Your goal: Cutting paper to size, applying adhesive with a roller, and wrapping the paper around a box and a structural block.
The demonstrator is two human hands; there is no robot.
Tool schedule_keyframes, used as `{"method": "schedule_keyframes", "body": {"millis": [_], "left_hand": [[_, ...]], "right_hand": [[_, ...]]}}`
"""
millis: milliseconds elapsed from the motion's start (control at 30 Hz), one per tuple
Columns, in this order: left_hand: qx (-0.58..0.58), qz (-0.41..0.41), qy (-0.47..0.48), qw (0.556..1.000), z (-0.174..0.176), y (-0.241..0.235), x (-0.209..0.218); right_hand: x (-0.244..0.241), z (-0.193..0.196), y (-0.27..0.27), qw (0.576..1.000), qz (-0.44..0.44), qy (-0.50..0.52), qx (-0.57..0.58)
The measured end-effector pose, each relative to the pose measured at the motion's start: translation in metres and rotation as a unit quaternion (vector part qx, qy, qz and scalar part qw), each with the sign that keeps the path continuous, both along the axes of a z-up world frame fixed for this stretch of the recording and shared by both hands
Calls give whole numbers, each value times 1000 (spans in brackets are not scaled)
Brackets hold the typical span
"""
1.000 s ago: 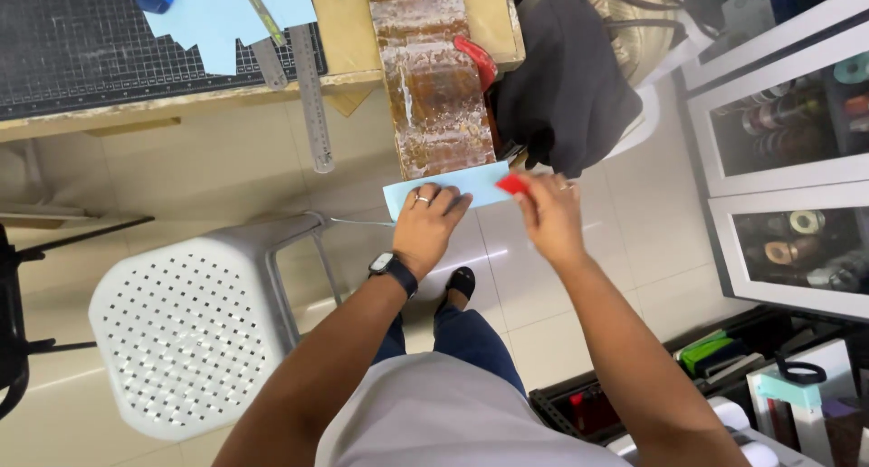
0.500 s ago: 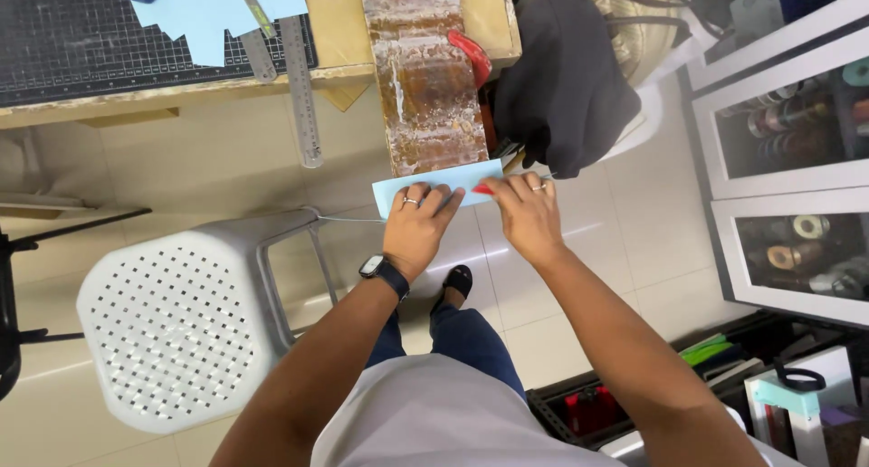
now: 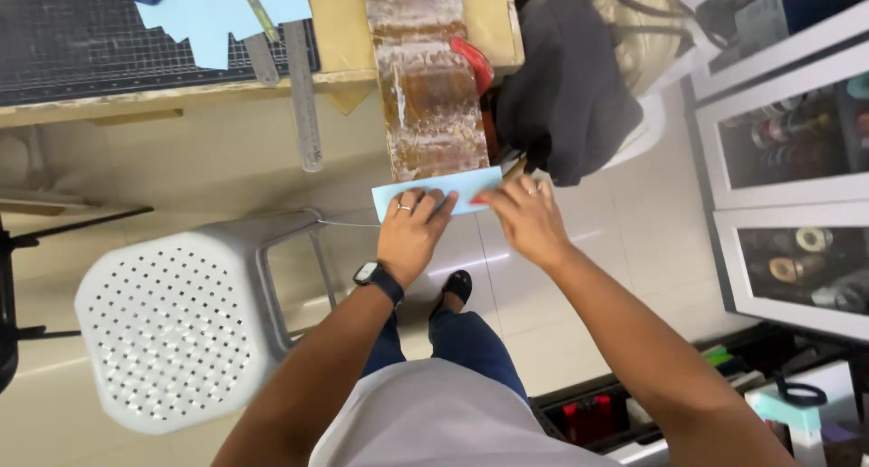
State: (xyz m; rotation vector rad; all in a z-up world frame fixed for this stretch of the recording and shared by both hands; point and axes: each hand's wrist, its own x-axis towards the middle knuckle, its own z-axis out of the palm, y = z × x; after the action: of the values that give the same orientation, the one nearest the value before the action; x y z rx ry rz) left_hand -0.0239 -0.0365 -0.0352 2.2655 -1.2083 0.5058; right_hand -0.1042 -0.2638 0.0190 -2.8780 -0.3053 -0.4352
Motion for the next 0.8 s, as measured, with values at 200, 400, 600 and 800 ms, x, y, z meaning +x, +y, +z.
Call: {"method": "schedule_keyframes", "body": {"millis": [200, 400, 600, 800], "left_hand": [[20, 23, 0, 1000, -1, 3, 9], [20, 65, 4, 998, 7, 27, 17], [-14, 84, 26, 996, 21, 28, 17], [-27, 85, 25, 996, 19, 25, 20]], "right_hand": [[38, -12, -4, 998, -53, -6, -34], [-2, -16, 50, 957, -289, 0, 18], [24, -20, 141, 973, -227, -8, -43], [10, -13, 87, 945, -325, 19, -29]]}}
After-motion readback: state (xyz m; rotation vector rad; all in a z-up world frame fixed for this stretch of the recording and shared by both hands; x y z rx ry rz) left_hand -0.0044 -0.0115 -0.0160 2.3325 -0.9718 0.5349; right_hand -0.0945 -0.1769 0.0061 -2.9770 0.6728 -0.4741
